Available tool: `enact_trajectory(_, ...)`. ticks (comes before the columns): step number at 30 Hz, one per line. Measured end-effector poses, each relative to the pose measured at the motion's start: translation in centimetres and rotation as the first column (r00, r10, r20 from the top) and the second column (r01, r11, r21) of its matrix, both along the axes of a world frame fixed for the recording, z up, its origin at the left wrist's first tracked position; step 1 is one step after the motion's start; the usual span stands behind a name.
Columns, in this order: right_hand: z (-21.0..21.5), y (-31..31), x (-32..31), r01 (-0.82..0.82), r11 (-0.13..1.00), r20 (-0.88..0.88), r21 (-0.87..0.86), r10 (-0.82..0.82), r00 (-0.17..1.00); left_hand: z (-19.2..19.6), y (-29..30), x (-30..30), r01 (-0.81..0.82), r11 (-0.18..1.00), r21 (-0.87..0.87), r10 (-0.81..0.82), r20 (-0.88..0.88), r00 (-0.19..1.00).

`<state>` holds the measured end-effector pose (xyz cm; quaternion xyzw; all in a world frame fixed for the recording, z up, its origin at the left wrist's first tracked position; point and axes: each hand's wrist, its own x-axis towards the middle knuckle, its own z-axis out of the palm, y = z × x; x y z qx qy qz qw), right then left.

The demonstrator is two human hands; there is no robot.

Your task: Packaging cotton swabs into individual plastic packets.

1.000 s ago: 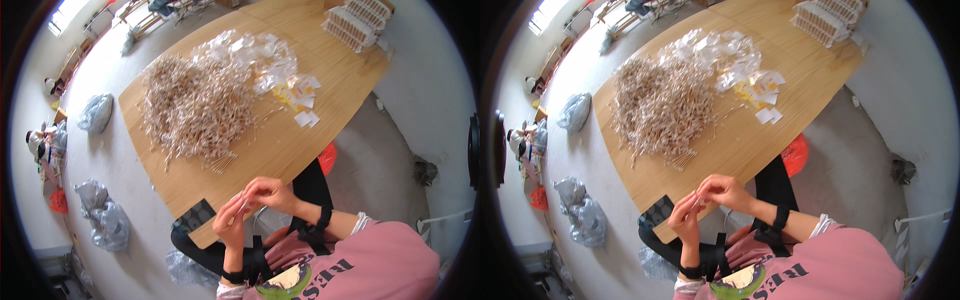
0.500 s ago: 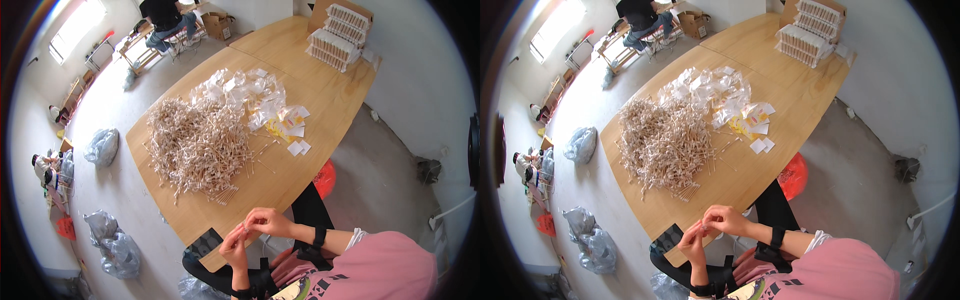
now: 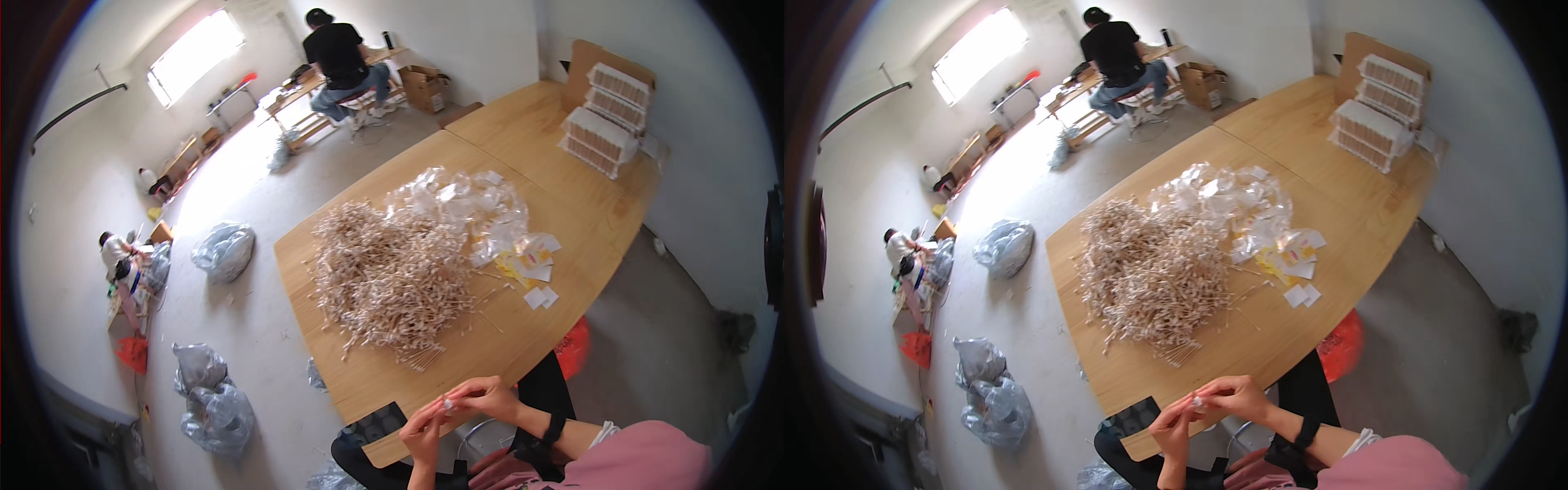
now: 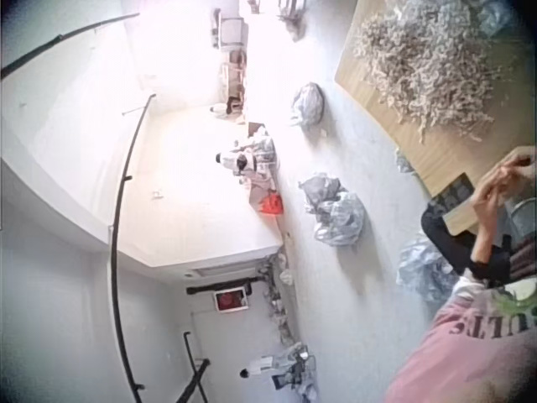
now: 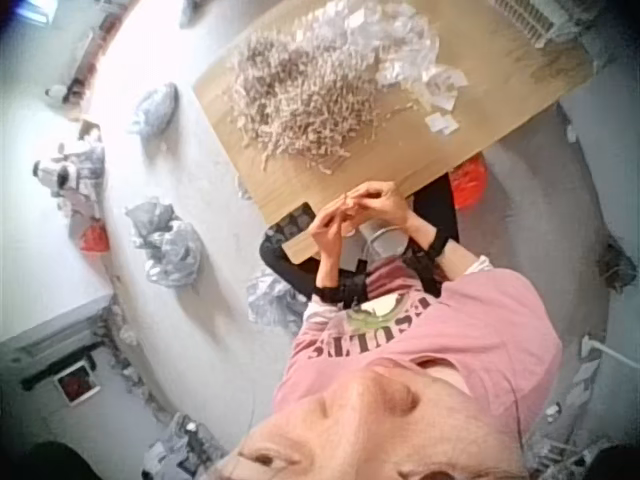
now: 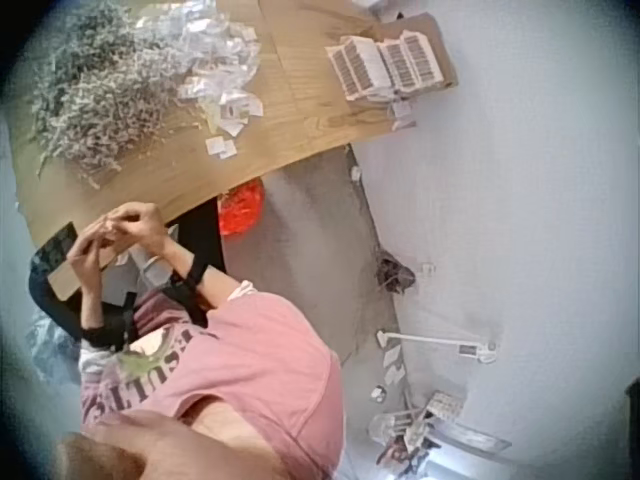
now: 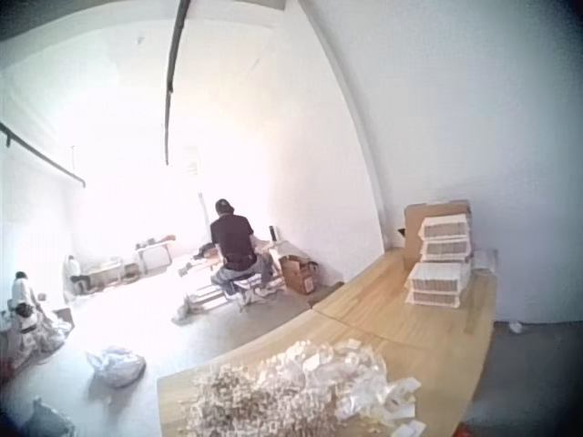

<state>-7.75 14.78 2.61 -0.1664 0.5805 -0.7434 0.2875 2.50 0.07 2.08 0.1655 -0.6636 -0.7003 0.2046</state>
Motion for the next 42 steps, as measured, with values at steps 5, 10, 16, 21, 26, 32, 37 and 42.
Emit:
enact_trajectory(5, 0.5, 1.7, -0.2, 0.028, 0.998, -0.043, 0.064, -0.025, 0.999, -0.3, 0.6, -0.2, 0.067, 0.997, -0.033, -0.066, 0.025, 0.997)
enact_trajectory(10, 2.7, 7.4, -5.5, 0.46, 0.862, -0.115, 0.211, -0.446, 0.888, 3.0, 1.2, -0.9, 0.085, 0.995, 0.048, -0.091, 0.148, 0.985)
enact_trajectory(16, -1.3, 22.6, -21.1, 0.85, 0.515, -0.108, 0.112, -0.844, 0.526, -0.7, -1.6, 3.0, 0.09, 0.995, 0.051, -0.102, 0.326, 0.94)
enact_trajectory(21, -6.3, 26.0, -31.4, 0.872, 0.484, 0.171, -0.078, -0.855, 0.49, -2.6, -1.1, 4.4, 0.07, 0.997, -0.016, -0.06, 0.358, 0.932)
enact_trajectory(26, -9.1, 22.7, -35.9, 0.802, 0.567, -0.063, 0.187, -0.808, 0.586, -2.9, -1.5, 4.0, 0.084, 0.996, -0.005, -0.075, 0.409, 0.91)
enact_trajectory(32, -6.2, 9.4, -31.1, 0.781, 0.57, -0.691, 0.256, -0.457, 0.56, -1.4, -1.8, 4.7, 0.016, 1.0, 0.009, -0.019, 0.421, 0.907)
enact_trajectory(37, -4.4, 10.4, -26.5, 0.705, 0.649, -0.938, 0.285, 0.036, 0.346, -0.9, -1.6, 3.1, 0.046, 0.997, 0.064, -0.069, 0.431, 0.9)
enact_trajectory(42, -4.2, 11.1, -26.0, 0.62, 0.725, -0.751, 0.299, -0.223, 0.622, -1.0, -1.8, 2.8, 0.035, 0.998, 0.059, -0.058, 0.44, 0.896)
